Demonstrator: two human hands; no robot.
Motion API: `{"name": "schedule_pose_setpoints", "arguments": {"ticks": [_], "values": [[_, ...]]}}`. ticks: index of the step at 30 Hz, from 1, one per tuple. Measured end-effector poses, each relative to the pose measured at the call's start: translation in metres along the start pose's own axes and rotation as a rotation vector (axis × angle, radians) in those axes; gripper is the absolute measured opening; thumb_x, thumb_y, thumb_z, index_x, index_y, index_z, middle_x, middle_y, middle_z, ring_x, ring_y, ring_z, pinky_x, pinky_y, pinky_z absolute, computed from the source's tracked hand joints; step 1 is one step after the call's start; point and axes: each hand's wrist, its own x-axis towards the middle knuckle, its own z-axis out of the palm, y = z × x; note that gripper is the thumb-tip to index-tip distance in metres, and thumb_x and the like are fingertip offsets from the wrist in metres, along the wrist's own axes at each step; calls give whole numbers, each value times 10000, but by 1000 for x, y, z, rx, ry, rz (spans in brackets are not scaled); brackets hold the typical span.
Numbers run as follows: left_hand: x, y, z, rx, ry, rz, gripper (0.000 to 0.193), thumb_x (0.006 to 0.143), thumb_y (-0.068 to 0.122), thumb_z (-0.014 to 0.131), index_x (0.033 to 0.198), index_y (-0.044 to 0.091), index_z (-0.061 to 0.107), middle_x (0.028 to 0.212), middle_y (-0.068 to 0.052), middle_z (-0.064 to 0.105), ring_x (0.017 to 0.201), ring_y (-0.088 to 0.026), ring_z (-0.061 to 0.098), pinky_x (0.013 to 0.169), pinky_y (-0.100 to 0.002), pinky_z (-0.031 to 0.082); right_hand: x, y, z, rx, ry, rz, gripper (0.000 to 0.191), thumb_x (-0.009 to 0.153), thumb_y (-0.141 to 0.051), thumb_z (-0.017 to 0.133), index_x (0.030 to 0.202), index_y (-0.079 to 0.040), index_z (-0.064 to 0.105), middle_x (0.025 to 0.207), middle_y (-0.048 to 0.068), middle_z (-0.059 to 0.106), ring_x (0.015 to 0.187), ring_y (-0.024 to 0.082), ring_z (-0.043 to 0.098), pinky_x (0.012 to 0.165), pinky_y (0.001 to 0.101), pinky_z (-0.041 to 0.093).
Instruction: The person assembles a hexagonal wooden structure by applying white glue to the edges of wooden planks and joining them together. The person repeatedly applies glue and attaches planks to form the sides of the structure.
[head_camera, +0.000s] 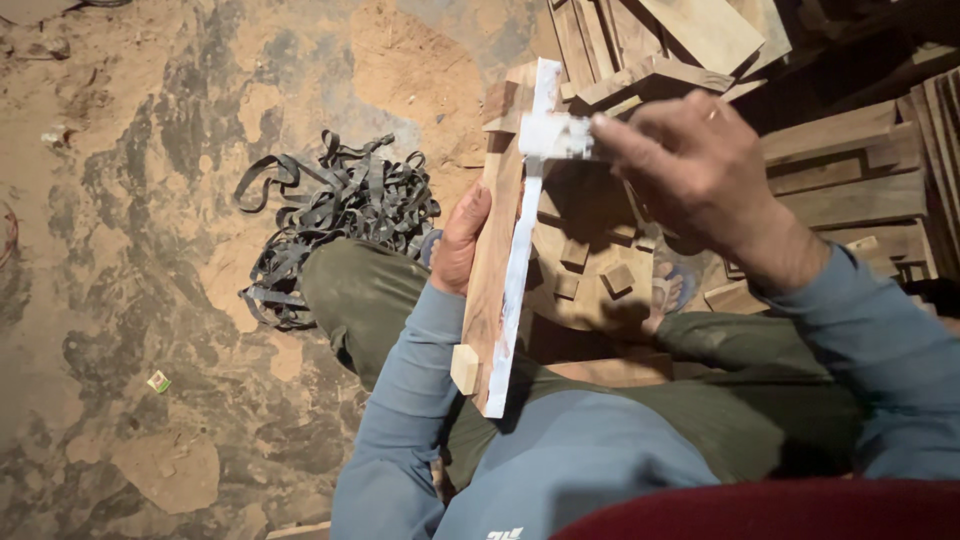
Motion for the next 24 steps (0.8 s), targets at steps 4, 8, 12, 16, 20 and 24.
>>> {"name": "schedule_pose_setpoints", "arguments": {"ticks": [4, 8, 12, 16, 20, 24], "values": [[-1, 4, 0, 30, 30, 6, 514, 1103, 295, 581, 1510, 9, 450, 1206, -89, 691, 968, -149, 711, 824, -302, 606, -15, -20, -27, -41, -96, -47, 410, 1024, -304, 772, 1401, -164, 690, 965, 55, 657, 760, 159, 508, 679, 318, 421], [-1, 5, 3, 58, 16, 16, 555, 1100, 298, 595, 1540, -3, 439, 1211, -87, 687, 995, -138, 705, 860, -299, 601, -5, -26, -37, -145, -196, -90, 446, 976, -393, 751, 1355, -158, 735, 922, 50, 668, 694, 150, 489, 623, 310, 412], [0, 4, 7, 91, -39, 9, 572, 1092, 307, 601, 1548, 10, 426, 1215, -88, 685, 980, -144, 710, 852, -299, 601, 16, -4, -33, -286, -142, -8, 366, 1081, -299, 719, 1422, -167, 726, 996, 33, 653, 818, 140, 545, 707, 302, 450], [1, 3, 7, 86, -55, 3, 559, 1106, 308, 594, 1545, 3, 430, 1214, -95, 681, 981, -146, 707, 857, -298, 597, 5, 7, -35, -101, -37, 127, 296, 1116, -221, 722, 1394, -123, 693, 1022, 60, 680, 811, 159, 583, 685, 311, 483], [1, 4, 5, 139, 13, 16, 545, 1115, 303, 584, 1526, -25, 440, 1240, -86, 677, 1019, -130, 693, 892, -285, 582, -8, -7, -19, 460, -90, 336, 309, 1155, -131, 680, 1463, -150, 658, 1004, 62, 679, 818, 135, 626, 661, 259, 531], [1, 5, 8, 94, -13, 42, 541, 1114, 320, 568, 1527, -7, 443, 1254, -85, 672, 1050, -133, 688, 912, -286, 577, -7, -40, -17, 301, -85, 168, 393, 1002, -185, 747, 1383, -111, 683, 998, 107, 677, 835, 208, 605, 671, 313, 501]]}}
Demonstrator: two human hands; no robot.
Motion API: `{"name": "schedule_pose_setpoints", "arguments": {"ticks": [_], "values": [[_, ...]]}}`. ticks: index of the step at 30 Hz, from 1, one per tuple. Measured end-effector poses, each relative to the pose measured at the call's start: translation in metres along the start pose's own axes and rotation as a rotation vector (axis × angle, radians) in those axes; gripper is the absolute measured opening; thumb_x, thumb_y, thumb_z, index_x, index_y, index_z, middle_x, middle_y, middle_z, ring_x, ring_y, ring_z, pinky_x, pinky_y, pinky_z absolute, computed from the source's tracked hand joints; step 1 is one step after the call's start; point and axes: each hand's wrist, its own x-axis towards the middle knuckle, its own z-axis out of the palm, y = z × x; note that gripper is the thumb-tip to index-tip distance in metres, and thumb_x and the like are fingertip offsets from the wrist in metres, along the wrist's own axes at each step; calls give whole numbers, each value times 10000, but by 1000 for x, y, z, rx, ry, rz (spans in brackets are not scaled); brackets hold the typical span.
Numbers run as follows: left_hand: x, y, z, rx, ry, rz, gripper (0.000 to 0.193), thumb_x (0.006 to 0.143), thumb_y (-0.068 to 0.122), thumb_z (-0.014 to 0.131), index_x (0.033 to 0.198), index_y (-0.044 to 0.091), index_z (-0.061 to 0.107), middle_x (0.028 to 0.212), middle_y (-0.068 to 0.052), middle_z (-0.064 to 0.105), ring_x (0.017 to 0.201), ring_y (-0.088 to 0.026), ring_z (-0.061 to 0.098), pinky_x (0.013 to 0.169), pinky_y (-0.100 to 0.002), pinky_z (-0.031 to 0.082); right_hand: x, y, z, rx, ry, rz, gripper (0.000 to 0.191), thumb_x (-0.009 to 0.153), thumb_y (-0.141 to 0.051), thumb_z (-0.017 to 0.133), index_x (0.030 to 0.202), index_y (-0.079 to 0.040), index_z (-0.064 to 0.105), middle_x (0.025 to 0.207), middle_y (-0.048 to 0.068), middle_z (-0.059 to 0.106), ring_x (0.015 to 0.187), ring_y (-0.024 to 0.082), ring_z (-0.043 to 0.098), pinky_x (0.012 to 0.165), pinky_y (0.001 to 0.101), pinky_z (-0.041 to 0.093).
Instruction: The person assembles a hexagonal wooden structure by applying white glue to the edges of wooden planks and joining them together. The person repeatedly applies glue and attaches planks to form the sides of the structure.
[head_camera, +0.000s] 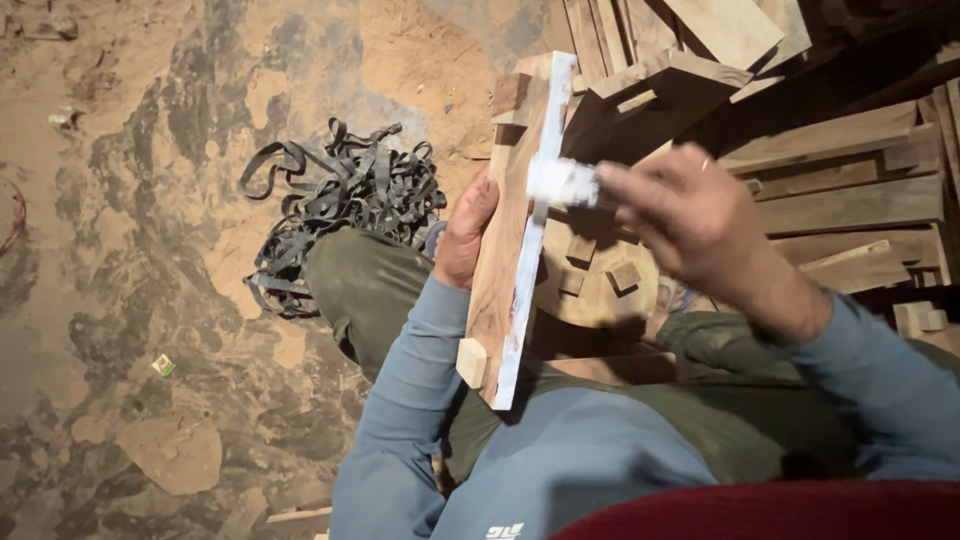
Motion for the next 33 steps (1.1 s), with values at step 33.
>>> {"name": "schedule_pose_setpoints", "arguments": {"ticks": [33], "values": [[-9, -5, -11, 40, 55, -23, 623, 1076, 358, 604, 1560, 14, 417, 1254, -55, 664, 1012, -98, 672, 862, -256, 569, -4, 67, 33, -156, 311, -222, 430, 1087, -250, 767, 1483, -172, 618, 1005, 38, 629, 845, 165, 538, 714, 297, 472]]}}
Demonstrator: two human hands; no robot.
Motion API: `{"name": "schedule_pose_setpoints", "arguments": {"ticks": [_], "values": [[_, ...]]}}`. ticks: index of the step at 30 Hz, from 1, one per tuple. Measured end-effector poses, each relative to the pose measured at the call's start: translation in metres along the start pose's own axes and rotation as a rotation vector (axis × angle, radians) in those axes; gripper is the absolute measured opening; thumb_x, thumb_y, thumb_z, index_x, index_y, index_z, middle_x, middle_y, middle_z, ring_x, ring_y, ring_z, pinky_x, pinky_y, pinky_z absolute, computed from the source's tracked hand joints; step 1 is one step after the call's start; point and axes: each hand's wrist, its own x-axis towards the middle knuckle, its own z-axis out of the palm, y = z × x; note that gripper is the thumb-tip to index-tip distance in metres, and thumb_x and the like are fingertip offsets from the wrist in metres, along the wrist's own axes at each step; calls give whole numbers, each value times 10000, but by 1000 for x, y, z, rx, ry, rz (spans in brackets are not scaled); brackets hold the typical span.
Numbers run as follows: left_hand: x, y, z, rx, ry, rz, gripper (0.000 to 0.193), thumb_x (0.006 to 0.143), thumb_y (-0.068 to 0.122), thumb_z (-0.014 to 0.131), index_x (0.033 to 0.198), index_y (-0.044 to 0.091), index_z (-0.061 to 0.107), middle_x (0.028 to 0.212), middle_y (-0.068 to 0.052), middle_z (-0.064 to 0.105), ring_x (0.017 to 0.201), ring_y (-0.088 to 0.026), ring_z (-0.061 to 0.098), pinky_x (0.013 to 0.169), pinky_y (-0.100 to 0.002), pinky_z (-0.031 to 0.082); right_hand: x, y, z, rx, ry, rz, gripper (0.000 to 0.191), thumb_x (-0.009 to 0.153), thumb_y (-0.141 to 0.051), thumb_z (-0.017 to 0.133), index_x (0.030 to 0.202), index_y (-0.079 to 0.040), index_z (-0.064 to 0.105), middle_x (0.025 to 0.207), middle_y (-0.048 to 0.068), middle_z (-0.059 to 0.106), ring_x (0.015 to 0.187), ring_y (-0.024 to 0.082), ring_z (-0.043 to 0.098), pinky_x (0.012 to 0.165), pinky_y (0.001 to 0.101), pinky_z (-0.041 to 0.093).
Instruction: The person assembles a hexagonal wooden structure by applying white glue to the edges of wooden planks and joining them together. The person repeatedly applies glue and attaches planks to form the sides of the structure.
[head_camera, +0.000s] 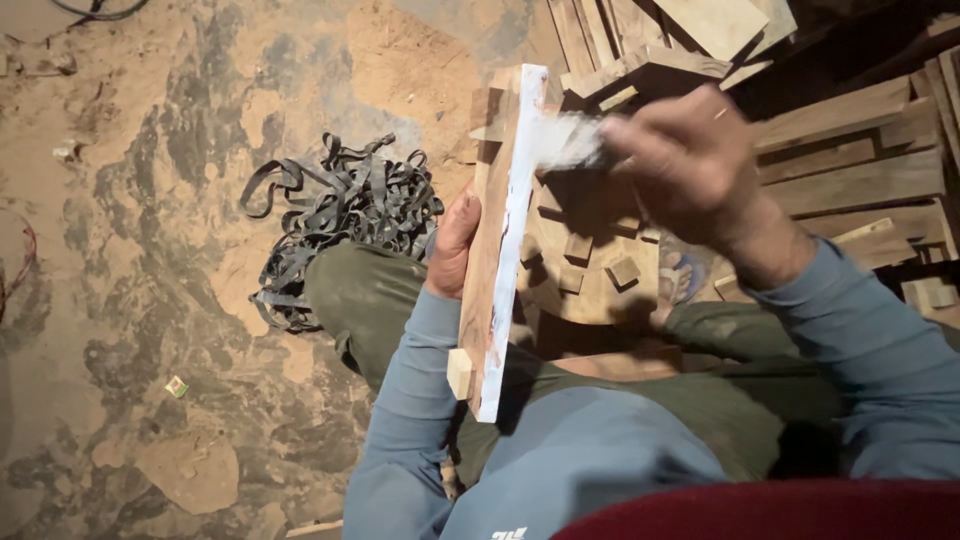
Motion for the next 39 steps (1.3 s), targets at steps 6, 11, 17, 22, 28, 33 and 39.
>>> {"name": "schedule_pose_setpoints", "arguments": {"ticks": [6, 11, 17, 22, 28, 33, 39], "values": [[-1, -2, -4, -15, 6, -27, 577, 1092, 361, 609, 1515, -3, 464, 1186, -55, 680, 961, -104, 677, 827, -257, 570, 9, 7, 21, -181, -85, -140, 343, 1084, -298, 744, 1410, -207, 688, 1003, 17, 649, 825, 135, 514, 712, 296, 458], [-1, -2, -4, -22, 31, -70, 532, 1062, 372, 599, 1460, 30, 509, 1058, -49, 702, 839, -108, 687, 718, -256, 576, 28, 47, -14, -316, -24, -165, 234, 1105, -293, 752, 1309, -179, 743, 1017, 40, 681, 810, 179, 561, 697, 360, 484], [0, 1, 3, -18, 0, -48, 532, 1101, 389, 603, 1465, 17, 492, 1030, -54, 692, 814, -123, 692, 699, -271, 581, 34, 1, -30, 657, -114, 599, 220, 1162, -141, 495, 1220, -118, 706, 854, -1, 738, 577, 39, 613, 551, 231, 454], [-1, 0, 0, 2, -14, -45, 563, 1065, 386, 600, 1494, 44, 474, 1082, -44, 698, 839, -107, 692, 703, -264, 584, 28, -10, -7, 1107, -517, 922, 239, 1086, -190, 515, 1070, -71, 723, 670, 20, 671, 500, 59, 587, 423, 204, 457], [-2, -7, -15, 3, 3, -80, 517, 1117, 405, 594, 1434, 4, 513, 1049, -73, 691, 815, -132, 698, 695, -273, 585, 30, 13, -23, 988, -561, 982, 239, 1082, -177, 543, 1106, -56, 748, 648, 13, 614, 516, 47, 511, 437, 203, 371], [0, -3, -14, 84, 0, -1, 561, 1084, 408, 603, 1465, 5, 515, 1131, -43, 681, 917, -91, 662, 788, -239, 553, 36, 7, -65, 852, -386, 935, 225, 1120, -148, 542, 1183, -22, 717, 757, 27, 663, 594, 49, 560, 487, 208, 387], [0, 3, -2, 126, -4, 5, 582, 1078, 430, 603, 1466, 7, 507, 1140, -29, 669, 921, -75, 644, 791, -227, 537, 44, -11, -75, 821, -389, 817, 280, 1105, -90, 505, 1330, -28, 659, 768, 26, 669, 627, 56, 630, 501, 219, 486]]}}
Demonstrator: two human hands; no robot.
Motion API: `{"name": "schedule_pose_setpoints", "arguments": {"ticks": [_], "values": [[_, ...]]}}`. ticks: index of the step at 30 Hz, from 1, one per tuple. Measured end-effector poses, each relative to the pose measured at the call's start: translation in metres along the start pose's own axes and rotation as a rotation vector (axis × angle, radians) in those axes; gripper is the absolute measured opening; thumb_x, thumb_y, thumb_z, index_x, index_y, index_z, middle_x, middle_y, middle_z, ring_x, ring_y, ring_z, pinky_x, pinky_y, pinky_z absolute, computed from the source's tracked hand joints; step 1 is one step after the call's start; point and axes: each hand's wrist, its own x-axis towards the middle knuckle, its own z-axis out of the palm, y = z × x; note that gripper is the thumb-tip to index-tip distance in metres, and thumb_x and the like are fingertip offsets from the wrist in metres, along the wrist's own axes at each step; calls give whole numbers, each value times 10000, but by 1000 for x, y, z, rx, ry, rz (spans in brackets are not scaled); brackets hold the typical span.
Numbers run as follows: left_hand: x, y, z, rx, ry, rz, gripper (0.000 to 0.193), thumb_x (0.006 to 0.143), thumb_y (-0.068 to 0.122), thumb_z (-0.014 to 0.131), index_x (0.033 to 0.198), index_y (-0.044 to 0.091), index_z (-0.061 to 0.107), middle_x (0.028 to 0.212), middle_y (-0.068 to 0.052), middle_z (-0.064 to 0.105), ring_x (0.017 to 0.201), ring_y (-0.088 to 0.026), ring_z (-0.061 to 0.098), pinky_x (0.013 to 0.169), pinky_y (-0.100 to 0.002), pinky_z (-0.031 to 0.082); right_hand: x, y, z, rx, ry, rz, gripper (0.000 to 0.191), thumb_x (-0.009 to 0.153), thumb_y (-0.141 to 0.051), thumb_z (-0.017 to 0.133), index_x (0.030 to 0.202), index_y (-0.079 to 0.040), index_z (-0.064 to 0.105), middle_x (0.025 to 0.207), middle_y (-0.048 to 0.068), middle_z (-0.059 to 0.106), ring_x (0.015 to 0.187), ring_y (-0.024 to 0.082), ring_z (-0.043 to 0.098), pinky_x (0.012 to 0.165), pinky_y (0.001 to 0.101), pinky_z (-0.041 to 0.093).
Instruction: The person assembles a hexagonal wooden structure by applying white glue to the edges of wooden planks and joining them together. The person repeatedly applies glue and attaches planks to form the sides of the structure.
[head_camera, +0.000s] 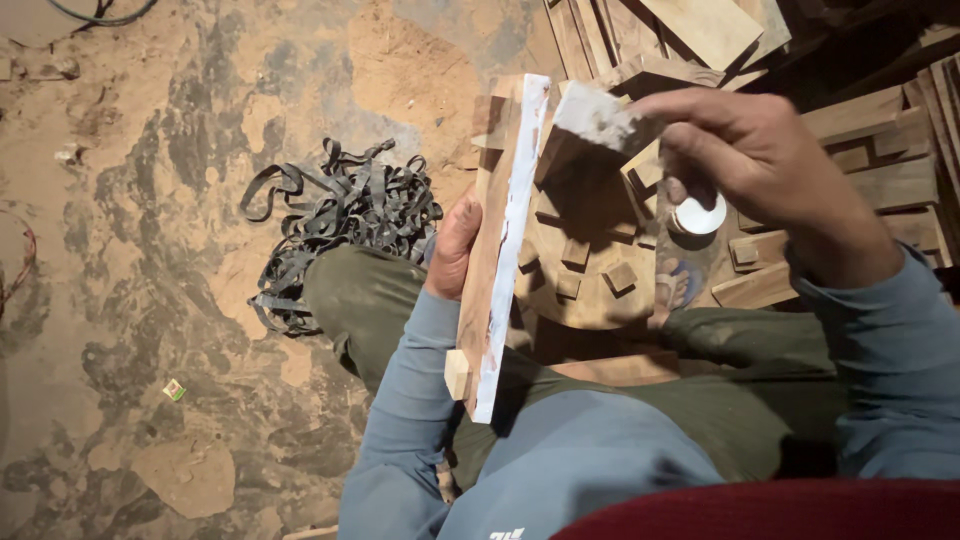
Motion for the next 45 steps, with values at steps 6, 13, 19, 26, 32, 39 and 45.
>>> {"name": "schedule_pose_setpoints", "arguments": {"ticks": [6, 13, 19, 26, 32, 39, 45], "values": [[-1, 3, 5, 4, -63, 5, 602, 1086, 458, 603, 1469, 1, 517, 1116, -28, 670, 903, -72, 640, 765, -228, 534, 31, 8, 2, -40, -49, 153, 280, 1092, -107, 496, 1291, -41, 681, 734, 69, 670, 545, 106, 606, 441, 255, 488], [1, 5, 4, 6, -9, 11, 570, 1058, 408, 605, 1468, 25, 506, 1171, -30, 673, 941, -77, 647, 801, -234, 538, 6, 12, -3, -233, 33, -131, 252, 1127, -92, 519, 1323, -36, 668, 844, 79, 701, 701, 118, 686, 582, 241, 564], [6, -3, -10, -14, 30, 19, 448, 1115, 355, 541, 1402, 12, 544, 1155, -44, 679, 974, -94, 657, 852, -253, 542, -25, -6, 47, -750, 109, -502, 336, 1037, -107, 710, 1371, -110, 671, 1012, 117, 725, 766, 187, 588, 680, 355, 438], [11, -9, -11, -190, 108, 3, 386, 1119, 330, 543, 1323, 5, 584, 1142, -66, 700, 985, -120, 682, 875, -280, 562, -34, 2, 75, -882, 23, -426, 399, 989, -186, 774, 1378, -137, 699, 1029, 107, 692, 757, 208, 536, 692, 397, 380], [17, -4, -16, -307, 162, 8, 441, 1108, 379, 544, 1330, 4, 611, 1102, -100, 723, 924, -164, 722, 806, -303, 605, -80, 4, 120, -747, -74, -604, 378, 931, -199, 683, 1307, -172, 709, 1059, 94, 687, 808, 211, 559, 724, 374, 422], [24, 1, -33, -408, 156, 7, 388, 1103, 397, 552, 1275, 62, 643, 1003, -78, 747, 794, -175, 736, 679, -313, 608, -111, 14, 126, -683, -19, -735, 345, 996, -254, 665, 1340, -253, 693, 1095, 15, 645, 812, 150, 489, 727, 323, 384], [20, 3, -24, -407, 253, -105, 395, 1083, 421, 535, 1208, 69, 663, 903, -55, 731, 702, -160, 701, 599, -294, 573, -49, 37, 107, -973, 91, -908, 386, 984, -235, 674, 1368, -264, 698, 1057, 29, 645, 818, 162, 483, 774, 346, 401]]}}
